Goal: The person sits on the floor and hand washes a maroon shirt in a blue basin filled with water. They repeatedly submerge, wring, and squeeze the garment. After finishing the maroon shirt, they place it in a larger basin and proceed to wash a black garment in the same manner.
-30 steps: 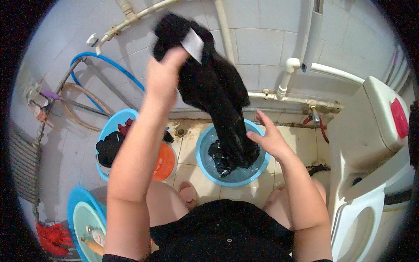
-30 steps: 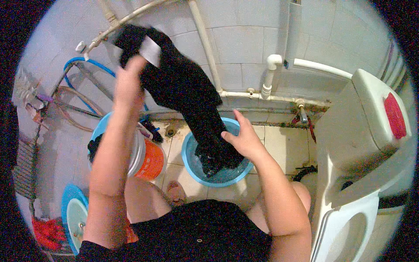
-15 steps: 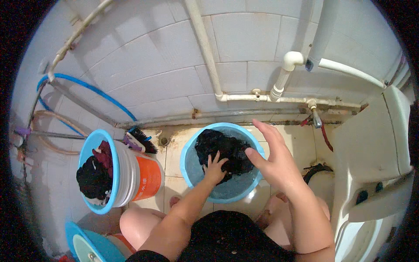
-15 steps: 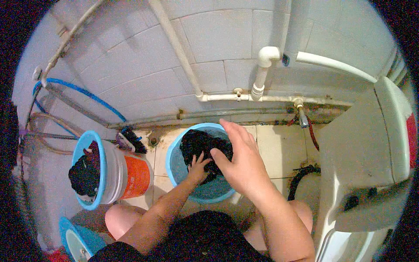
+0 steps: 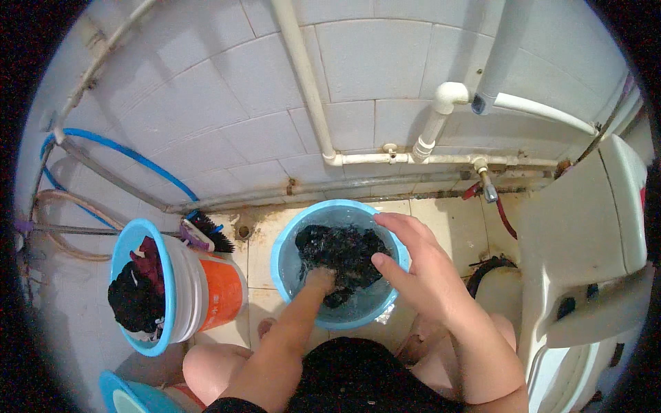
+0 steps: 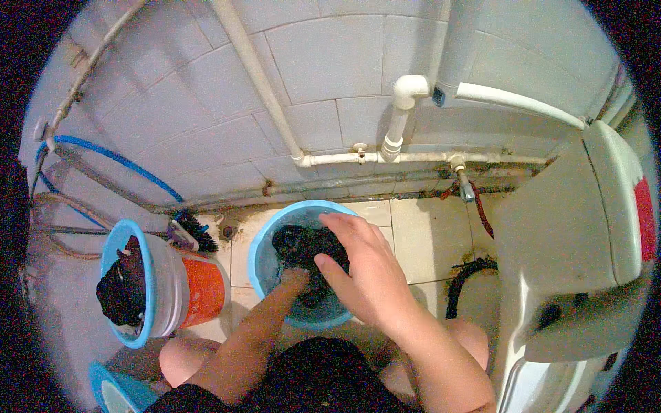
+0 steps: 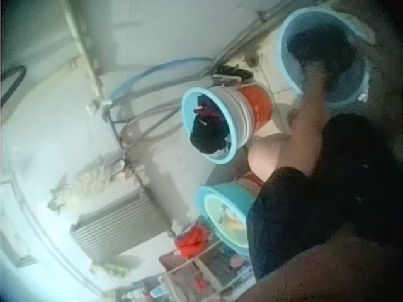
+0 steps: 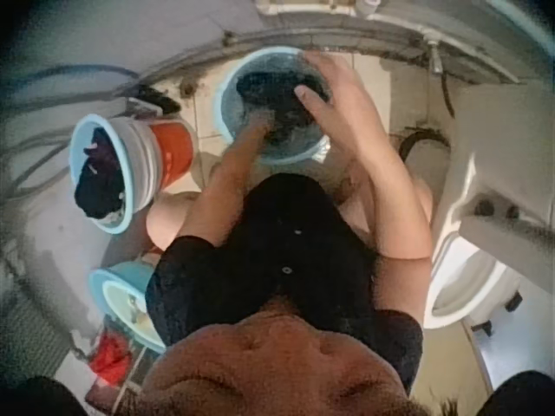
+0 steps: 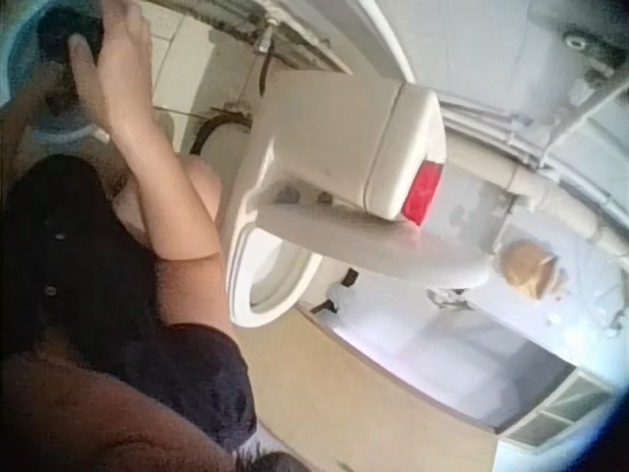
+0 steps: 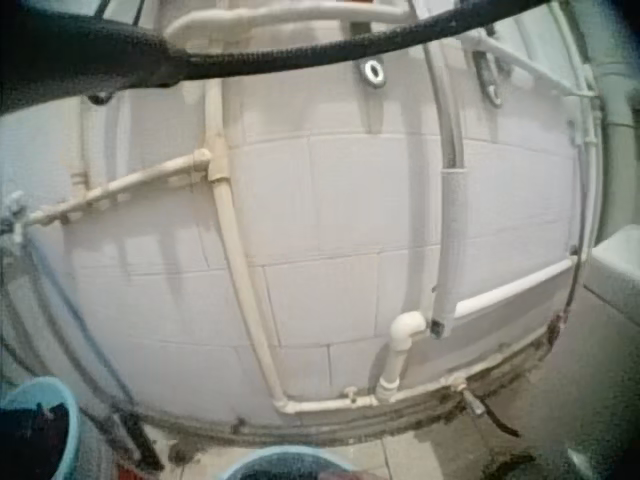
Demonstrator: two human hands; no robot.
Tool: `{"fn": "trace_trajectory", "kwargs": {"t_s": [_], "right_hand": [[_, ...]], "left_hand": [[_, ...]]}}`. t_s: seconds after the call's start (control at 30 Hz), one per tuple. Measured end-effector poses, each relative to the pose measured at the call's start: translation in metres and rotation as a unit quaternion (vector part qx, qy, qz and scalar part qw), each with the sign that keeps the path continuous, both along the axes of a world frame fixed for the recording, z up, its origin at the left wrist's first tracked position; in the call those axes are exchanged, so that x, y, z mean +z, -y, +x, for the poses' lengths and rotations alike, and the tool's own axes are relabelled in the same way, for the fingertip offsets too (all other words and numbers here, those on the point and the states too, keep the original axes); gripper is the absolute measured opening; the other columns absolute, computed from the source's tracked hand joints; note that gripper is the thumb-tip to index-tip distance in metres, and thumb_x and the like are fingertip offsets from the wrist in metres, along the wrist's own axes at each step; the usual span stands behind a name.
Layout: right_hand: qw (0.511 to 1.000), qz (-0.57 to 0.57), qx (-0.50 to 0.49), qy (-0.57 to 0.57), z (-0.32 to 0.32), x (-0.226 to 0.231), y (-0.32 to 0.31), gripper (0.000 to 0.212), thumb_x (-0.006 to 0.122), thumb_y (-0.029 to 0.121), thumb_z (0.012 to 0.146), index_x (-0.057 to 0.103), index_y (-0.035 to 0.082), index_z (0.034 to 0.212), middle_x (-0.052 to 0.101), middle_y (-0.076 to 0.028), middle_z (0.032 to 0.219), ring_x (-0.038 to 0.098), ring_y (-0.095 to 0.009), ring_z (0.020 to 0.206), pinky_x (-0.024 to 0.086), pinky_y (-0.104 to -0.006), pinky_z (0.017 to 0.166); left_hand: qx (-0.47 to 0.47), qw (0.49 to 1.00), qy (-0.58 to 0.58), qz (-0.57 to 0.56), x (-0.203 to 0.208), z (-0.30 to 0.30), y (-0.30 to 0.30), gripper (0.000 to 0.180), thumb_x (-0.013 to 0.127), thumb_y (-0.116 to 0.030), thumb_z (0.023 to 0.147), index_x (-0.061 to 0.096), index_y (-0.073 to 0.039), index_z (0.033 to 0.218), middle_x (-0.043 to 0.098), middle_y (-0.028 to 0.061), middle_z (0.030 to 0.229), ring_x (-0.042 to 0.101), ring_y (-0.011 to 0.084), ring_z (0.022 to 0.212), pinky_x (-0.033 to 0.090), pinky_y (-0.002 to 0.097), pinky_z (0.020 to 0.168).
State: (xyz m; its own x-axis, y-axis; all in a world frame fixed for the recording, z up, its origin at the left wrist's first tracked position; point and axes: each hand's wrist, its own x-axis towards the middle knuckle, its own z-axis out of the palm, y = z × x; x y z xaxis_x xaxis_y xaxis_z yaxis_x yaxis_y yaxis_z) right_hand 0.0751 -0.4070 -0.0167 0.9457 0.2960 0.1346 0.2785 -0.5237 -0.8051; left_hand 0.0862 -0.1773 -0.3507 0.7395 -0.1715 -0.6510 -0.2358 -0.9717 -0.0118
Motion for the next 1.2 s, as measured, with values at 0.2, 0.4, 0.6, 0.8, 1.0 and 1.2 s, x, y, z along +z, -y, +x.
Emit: {"fn": "trace_trajectory", "kwargs": {"t_s": [0.2, 0.4, 0.6, 0.8, 1.0, 1.2], "right_hand": [[0.995, -0.071, 0.038, 0.066, -0.008, -0.016, 0.005, 0.045, 0.061, 0.023, 0.079, 0.05, 0.004, 0.119, 0.05, -0.016, 0.119, 0.047, -0.033, 0.11, 0.038, -0.0413, 0.094], [0.982, -0.165, 0.052, 0.07, -0.016, -0.028, 0.021, 0.057, 0.061, 0.029, 0.078, 0.042, 0.006, 0.127, 0.049, -0.015, 0.121, 0.047, -0.033, 0.111, 0.038, -0.0439, 0.093], [0.961, -0.254, 0.103, 0.028, -0.014, -0.046, 0.021, 0.078, 0.068, 0.036, 0.073, 0.031, 0.003, 0.133, 0.042, -0.018, 0.13, 0.043, -0.033, 0.118, 0.037, -0.0418, 0.097], [0.955, -0.268, 0.119, -0.044, 0.003, -0.086, 0.021, 0.122, 0.079, 0.05, 0.055, 0.007, 0.001, 0.141, 0.016, -0.019, 0.146, 0.019, -0.03, 0.134, 0.025, -0.0467, 0.106], [0.993, -0.107, 0.048, 0.015, -0.003, -0.073, -0.009, 0.137, 0.081, 0.051, 0.048, -0.01, 0.008, 0.141, 0.001, -0.015, 0.149, 0.002, -0.031, 0.138, 0.01, -0.0525, 0.108], [0.976, 0.21, 0.016, -0.046, 0.001, -0.084, -0.033, 0.036, 0.068, 0.023, 0.073, 0.06, 0.0, 0.101, 0.065, -0.017, 0.093, 0.061, -0.029, 0.087, 0.046, -0.0352, 0.078]], "left_hand": [[0.262, 0.91, 0.094, -0.307, 0.111, -0.003, -0.019, 0.048, 0.067, -0.023, 0.069, 0.059, -0.012, 0.115, 0.062, 0.0183, 0.101, 0.06, 0.0298, 0.095, 0.047, 0.0362, 0.083], [0.475, 0.634, 0.184, -0.582, 0.259, 0.003, -0.032, 0.032, 0.067, -0.015, 0.072, 0.061, 0.001, 0.099, 0.064, 0.0092, 0.091, 0.061, 0.0208, 0.079, 0.049, 0.0333, 0.072], [0.496, 0.494, 0.149, -0.699, 0.418, -0.014, -0.021, 0.029, 0.063, -0.019, 0.077, 0.058, -0.006, 0.103, 0.064, 0.0076, 0.089, 0.061, 0.0213, 0.085, 0.05, 0.0376, 0.073], [0.35, 0.425, 0.149, -0.821, 0.549, -0.032, 0.016, 0.021, 0.061, -0.017, 0.08, 0.06, -0.005, 0.096, 0.065, 0.0101, 0.094, 0.062, 0.0247, 0.085, 0.052, 0.0376, 0.078], [0.302, 0.357, 0.168, -0.868, 0.618, -0.066, 0.036, 0.019, 0.054, -0.021, 0.086, 0.061, -0.006, 0.095, 0.065, 0.0097, 0.095, 0.064, 0.0241, 0.086, 0.054, 0.0381, 0.078], [0.27, 0.337, 0.123, -0.894, 0.6, -0.069, 0.01, 0.022, 0.053, -0.022, 0.086, 0.06, -0.006, 0.1, 0.064, 0.0095, 0.099, 0.063, 0.0249, 0.088, 0.053, 0.0392, 0.081]]}}
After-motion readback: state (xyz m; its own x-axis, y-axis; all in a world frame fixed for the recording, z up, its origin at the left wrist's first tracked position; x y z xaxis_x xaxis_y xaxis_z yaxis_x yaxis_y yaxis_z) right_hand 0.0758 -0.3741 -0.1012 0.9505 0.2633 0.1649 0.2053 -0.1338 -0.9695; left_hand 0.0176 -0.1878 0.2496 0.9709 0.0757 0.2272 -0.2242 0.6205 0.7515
